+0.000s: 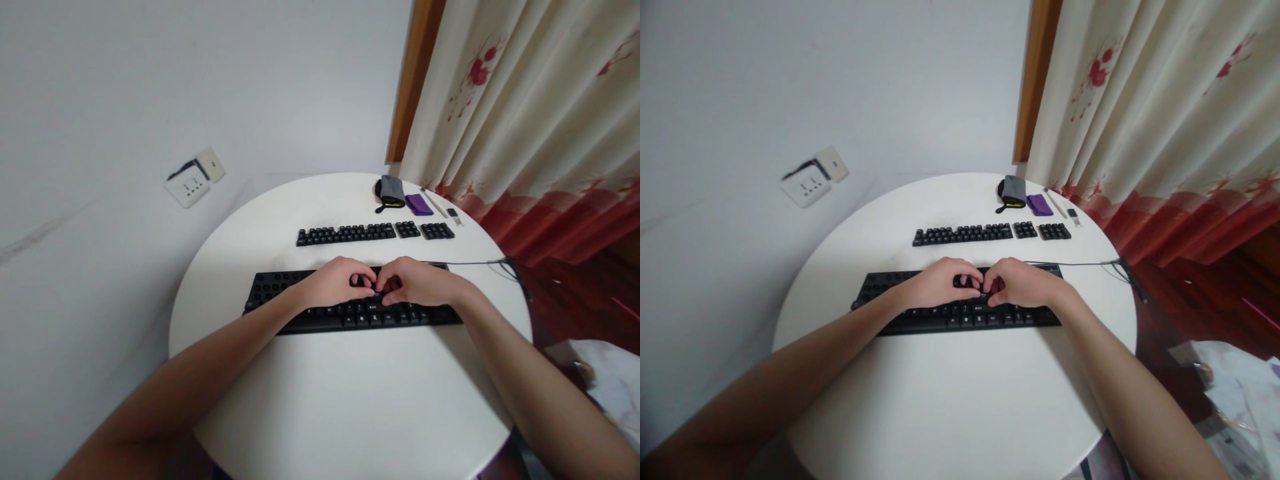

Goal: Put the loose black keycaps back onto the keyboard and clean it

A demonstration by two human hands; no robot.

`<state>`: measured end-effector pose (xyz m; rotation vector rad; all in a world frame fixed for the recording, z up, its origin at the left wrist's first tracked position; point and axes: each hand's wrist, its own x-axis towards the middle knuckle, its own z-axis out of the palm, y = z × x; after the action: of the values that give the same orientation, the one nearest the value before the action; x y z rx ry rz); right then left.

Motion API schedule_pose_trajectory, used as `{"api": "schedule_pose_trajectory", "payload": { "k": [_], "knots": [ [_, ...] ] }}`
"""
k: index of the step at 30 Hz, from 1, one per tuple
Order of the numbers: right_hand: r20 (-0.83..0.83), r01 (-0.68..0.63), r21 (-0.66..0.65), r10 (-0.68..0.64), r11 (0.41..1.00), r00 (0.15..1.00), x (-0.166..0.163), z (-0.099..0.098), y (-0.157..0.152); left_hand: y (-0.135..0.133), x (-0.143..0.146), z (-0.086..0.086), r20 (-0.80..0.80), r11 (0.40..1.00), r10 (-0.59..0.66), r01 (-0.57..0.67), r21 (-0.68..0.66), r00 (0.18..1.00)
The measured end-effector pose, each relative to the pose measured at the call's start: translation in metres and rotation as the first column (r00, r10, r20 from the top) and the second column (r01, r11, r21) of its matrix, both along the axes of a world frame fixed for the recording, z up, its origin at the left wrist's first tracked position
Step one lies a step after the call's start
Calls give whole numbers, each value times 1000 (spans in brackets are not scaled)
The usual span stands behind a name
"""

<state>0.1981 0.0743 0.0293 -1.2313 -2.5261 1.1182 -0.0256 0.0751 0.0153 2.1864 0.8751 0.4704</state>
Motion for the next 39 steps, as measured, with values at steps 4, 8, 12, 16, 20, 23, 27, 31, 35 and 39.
{"api": "schedule_pose_trajectory", "payload": {
  "k": [4, 8, 12, 16, 20, 23, 27, 31, 35, 39],
  "knots": [
    [18, 3, 35, -4, 999, 1000, -1, 1, -1, -1, 2, -5, 35, 997, 28, -26, -68, 999],
    [31, -17, 51, 16, 999, 999, -2, 3, -2, -1, 3, -6, 36, 999, 25, -24, -41, 999],
    [-23, -44, 37, 45, 998, 999, 0, 2, 1, -1, 2, -5, 19, 999, -49, 49, 5, 999],
    [-42, -37, 25, 38, 999, 998, 4, -2, 4, -1, 1, -2, 38, 993, -120, 118, 28, 992],
    [-35, 8, -1, -8, 1000, 999, 5, -3, 5, -1, 1, -1, 38, 988, -151, 150, 30, 988],
    [-34, 20, -17, -20, 1000, 999, 5, -4, 5, 1, 1, -1, 17, 988, -150, 149, 45, 989],
    [-17, 36, -15, -36, 999, 999, 4, -7, 6, 4, -2, 0, -48, 982, -166, 169, 85, 985],
    [13, 38, 14, -39, 999, 999, 3, -9, 6, 5, -8, 5, -128, 968, -198, 215, 132, 972],
    [32, 49, 37, -50, 998, 998, 3, -8, 5, 4, -10, 10, -174, 965, -197, 222, 137, 965],
    [43, 52, 41, -54, 998, 998, 2, -6, 4, 2, -11, 14, -196, 960, -207, 237, 148, 959]
  ]
}}
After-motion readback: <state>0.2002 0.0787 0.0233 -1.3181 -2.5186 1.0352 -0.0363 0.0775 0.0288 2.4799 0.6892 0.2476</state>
